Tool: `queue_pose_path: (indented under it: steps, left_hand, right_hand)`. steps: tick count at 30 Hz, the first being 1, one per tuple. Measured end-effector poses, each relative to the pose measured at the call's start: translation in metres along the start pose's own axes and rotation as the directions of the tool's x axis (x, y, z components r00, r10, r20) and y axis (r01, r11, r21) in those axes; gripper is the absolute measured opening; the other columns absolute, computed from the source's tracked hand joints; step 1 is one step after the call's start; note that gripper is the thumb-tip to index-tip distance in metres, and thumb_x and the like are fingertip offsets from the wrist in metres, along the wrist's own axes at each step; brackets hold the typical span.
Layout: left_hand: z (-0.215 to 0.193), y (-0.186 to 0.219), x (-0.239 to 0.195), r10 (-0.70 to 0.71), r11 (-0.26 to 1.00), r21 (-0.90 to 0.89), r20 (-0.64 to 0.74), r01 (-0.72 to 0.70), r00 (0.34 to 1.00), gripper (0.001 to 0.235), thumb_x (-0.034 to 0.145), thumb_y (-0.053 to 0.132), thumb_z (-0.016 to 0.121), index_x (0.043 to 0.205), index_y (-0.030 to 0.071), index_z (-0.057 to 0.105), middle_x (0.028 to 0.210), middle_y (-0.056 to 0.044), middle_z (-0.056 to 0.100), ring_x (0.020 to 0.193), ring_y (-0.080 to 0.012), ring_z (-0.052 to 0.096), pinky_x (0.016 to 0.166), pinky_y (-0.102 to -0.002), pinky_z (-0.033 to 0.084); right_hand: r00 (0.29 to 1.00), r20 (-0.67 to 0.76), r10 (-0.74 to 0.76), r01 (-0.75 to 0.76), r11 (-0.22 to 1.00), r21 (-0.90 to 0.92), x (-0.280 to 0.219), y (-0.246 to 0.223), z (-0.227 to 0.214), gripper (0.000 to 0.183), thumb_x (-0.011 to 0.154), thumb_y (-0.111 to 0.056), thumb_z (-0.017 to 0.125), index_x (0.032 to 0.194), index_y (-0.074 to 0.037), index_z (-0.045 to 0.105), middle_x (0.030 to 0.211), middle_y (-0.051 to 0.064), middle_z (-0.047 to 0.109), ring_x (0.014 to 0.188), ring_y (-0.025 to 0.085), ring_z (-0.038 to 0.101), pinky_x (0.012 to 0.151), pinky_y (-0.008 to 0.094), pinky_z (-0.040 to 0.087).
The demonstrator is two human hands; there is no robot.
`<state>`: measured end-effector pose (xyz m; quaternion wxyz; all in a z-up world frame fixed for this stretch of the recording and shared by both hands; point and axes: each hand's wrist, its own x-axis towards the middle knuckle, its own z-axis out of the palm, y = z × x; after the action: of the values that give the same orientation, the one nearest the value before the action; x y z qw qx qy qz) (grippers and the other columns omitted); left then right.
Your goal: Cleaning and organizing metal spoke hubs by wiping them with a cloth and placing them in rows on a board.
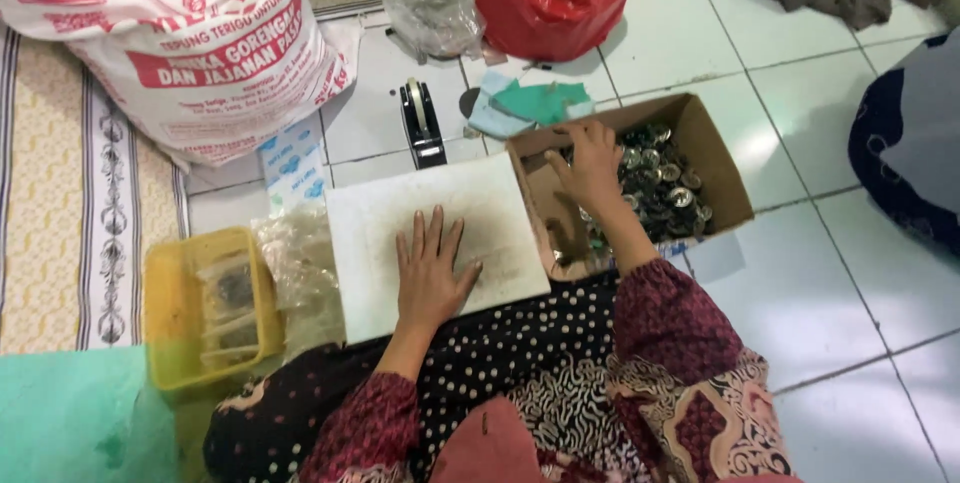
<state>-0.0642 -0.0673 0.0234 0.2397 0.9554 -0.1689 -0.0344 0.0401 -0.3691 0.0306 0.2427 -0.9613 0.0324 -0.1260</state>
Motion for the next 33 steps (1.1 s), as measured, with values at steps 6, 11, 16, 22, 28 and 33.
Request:
queue_pose_path:
  steps: [6, 11, 16, 22, 28, 33]
  left_hand:
    - [-0.001, 0.003, 0.005, -0.022, 1.000, 0.017, -0.006, 0.022, 1.000, 0.072, 0.096, 0.065, 0.046, 0.156, 0.025, 0.042, 0.170, -0.010, 0.022, 0.157, -0.0381, 0.012, 0.122, -0.065, 0.006]
    - [0.004, 0.002, 0.004, -0.011, 0.999, 0.049, -0.031, 0.012, 0.999, 0.071, 0.096, 0.063, 0.050, 0.156, 0.026, 0.041, 0.170, -0.010, 0.022, 0.156, -0.0386, 0.012, 0.120, -0.065, 0.008]
    - [0.005, 0.000, 0.005, -0.008, 0.999, 0.052, -0.053, 0.011, 0.999, 0.070, 0.096, 0.060, 0.051, 0.157, 0.028, 0.041, 0.170, -0.008, 0.022, 0.157, -0.0365, 0.011, 0.120, -0.062, 0.006]
    - [0.009, -0.004, 0.004, 0.002, 1.000, 0.029, -0.057, 0.000, 0.998, 0.070, 0.097, 0.060, 0.050, 0.158, 0.028, 0.038, 0.171, -0.008, 0.020, 0.157, -0.0360, 0.009, 0.120, -0.062, 0.006]
    - [0.007, -0.002, 0.003, 0.018, 0.999, 0.029, -0.057, -0.017, 0.998, 0.069, 0.097, 0.060, 0.049, 0.156, 0.027, 0.040, 0.169, -0.009, 0.023, 0.156, -0.0370, 0.012, 0.120, -0.064, 0.010]
    - [0.014, -0.006, 0.003, 0.015, 0.998, 0.055, -0.085, -0.010, 0.996, 0.066, 0.098, 0.062, 0.047, 0.151, 0.023, 0.049, 0.168, -0.009, 0.028, 0.156, -0.0365, 0.017, 0.122, -0.063, 0.013]
  right_hand:
    - [0.971, 0.237, -0.029, 0.072, 0.982, -0.175, 0.094, 0.051, 0.065, 0.045, 0.090, -0.053, 0.074, 0.128, -0.029, 0.067, 0.139, 0.013, 0.051, 0.133, 0.045, 0.045, 0.101, 0.066, 0.041]
    - [0.910, 0.413, 0.034, 0.030, 0.988, -0.149, 0.140, 0.043, 0.106, 0.053, 0.089, -0.072, 0.064, 0.124, -0.033, 0.072, 0.150, 0.018, 0.046, 0.142, 0.049, 0.040, 0.106, 0.068, 0.039]
    - [0.833, 0.547, 0.086, 0.045, 0.974, -0.222, 0.156, 0.017, 0.124, 0.054, 0.089, -0.071, 0.066, 0.128, -0.034, 0.072, 0.164, 0.023, 0.029, 0.151, 0.055, 0.021, 0.115, 0.071, 0.028]
    - [0.878, 0.458, 0.138, 0.041, 0.932, -0.359, 0.191, 0.095, 0.187, 0.036, 0.091, -0.037, 0.068, 0.126, -0.032, 0.073, 0.134, 0.004, 0.067, 0.132, 0.034, 0.058, 0.112, 0.078, 0.013]
    - [0.979, -0.057, -0.196, 0.201, 0.975, 0.098, 0.169, 0.007, 0.008, 0.025, 0.085, -0.007, 0.078, 0.104, -0.023, 0.081, 0.097, 0.006, 0.076, 0.097, 0.032, 0.072, 0.087, 0.047, 0.056]
    - [0.987, -0.107, -0.122, 0.163, 0.755, 0.635, 0.115, -0.076, -0.117, 0.033, 0.082, 0.007, 0.067, 0.107, -0.012, 0.080, 0.090, 0.005, 0.071, 0.075, 0.013, 0.071, 0.076, 0.029, 0.062]
